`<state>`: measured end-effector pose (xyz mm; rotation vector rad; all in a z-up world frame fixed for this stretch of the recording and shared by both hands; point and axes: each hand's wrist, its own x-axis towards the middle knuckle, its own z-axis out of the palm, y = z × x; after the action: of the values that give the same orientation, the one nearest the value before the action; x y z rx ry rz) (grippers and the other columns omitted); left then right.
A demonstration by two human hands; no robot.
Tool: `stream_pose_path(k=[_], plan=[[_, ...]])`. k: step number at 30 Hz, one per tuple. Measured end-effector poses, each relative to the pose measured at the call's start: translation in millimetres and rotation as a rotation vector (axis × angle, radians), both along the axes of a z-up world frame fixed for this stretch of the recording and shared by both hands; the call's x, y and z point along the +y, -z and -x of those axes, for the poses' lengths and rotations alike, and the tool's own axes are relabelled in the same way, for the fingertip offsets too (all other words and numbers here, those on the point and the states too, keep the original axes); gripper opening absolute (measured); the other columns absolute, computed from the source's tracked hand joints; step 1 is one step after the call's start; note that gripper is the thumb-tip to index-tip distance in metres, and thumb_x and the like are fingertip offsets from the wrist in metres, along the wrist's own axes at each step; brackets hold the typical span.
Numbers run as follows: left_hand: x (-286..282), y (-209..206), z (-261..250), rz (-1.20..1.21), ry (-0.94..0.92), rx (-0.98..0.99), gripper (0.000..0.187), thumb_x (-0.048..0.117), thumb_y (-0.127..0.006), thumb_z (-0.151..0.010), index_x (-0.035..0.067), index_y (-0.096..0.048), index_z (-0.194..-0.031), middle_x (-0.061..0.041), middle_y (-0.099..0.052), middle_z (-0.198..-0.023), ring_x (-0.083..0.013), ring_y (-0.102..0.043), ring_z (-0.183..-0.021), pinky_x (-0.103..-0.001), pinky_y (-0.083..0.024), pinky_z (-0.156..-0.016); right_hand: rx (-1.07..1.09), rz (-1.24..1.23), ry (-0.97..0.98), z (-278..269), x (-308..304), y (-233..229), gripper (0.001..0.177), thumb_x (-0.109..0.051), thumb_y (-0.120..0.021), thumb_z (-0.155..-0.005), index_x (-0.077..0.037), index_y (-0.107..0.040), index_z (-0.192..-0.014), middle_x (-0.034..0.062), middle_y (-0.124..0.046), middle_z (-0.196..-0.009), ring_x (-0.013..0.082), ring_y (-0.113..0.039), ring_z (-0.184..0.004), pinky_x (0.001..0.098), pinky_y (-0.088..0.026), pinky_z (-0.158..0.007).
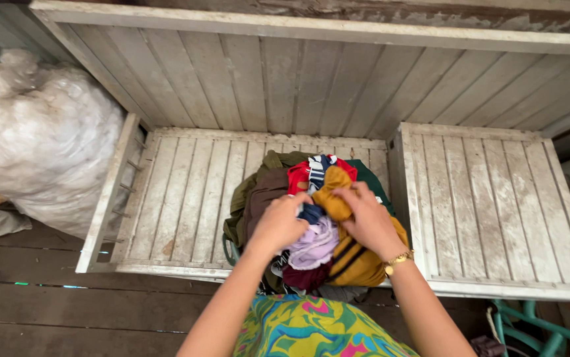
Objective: The person hangs a bra and several pairs of underwear one at a time by hand on a wire clothesline.
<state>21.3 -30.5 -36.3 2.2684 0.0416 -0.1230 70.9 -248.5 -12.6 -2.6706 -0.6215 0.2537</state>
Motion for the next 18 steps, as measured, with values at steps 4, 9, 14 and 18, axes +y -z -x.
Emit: stream_pose_path(k=[4, 9, 14, 18], plan=[[16.0, -5.5, -0.6, -0.04, 0.065, 0.137, 0.042, 0.019, -0.07, -0.071, 0.023, -0.071, -0.114, -0.016, -0.074, -0.109, -0.0376, -0.067, -0.107, -0.047, -0.052, -0.092, -0.233, -0.4, 0.356, -9.7, -36.1, 56.4, 0.054, -0.004, -0.064, -0.083, -0.004, -0.05, -0.135, 0.0255, -0.049, -0.13, 0.0423, -0.055, -0.121, 0.0465, -0.047, -0.105], [31.1, 4.2, -32.8, -0.027, 0.157, 0.264, 0.036, 0.035, -0.075, -0.079, 0.024, -0.073, -0.113, -0.022, -0.06, -0.118, -0.0387, -0.066, -0.106, -0.043, -0.054, -0.095, -0.211, -0.326, 0.539, 7.5, -51.4, 115.3, 0.056, -0.01, -0.069, -0.088, 0.006, -0.045, -0.135, 0.0302, -0.044, -0.13, 0.0476, -0.049, -0.121, 0.0514, -0.042, -0.108], [8.4, 45.4, -71.4, -0.157, -0.264, 0.032, 0.043, 0.043, -0.071, -0.087, 0.015, -0.066, -0.12, -0.019, -0.064, -0.118, -0.0401, -0.064, -0.108, -0.052, -0.051, -0.088, -0.025, 0.013, 0.56, 18.0, -3.0, 42.4, 0.064, -0.046, -0.076, -0.09, -0.003, -0.052, -0.131, 0.0224, -0.04, -0.141, 0.0419, -0.041, -0.132, 0.0597, -0.039, -0.099], [2.4, 52.4, -71.9, -0.115, -0.281, -0.018, 0.035, 0.037, -0.072, -0.085, 0.02, -0.07, -0.116, -0.017, -0.067, -0.112, -0.0391, -0.066, -0.107, -0.049, -0.053, -0.088, -0.395, -0.219, 0.341, 7.5, 14.8, 6.1, 0.062, -0.044, -0.073, -0.089, -0.009, -0.056, -0.137, 0.0247, -0.039, -0.147, 0.0451, -0.041, -0.136, 0.0595, -0.037, -0.106]])
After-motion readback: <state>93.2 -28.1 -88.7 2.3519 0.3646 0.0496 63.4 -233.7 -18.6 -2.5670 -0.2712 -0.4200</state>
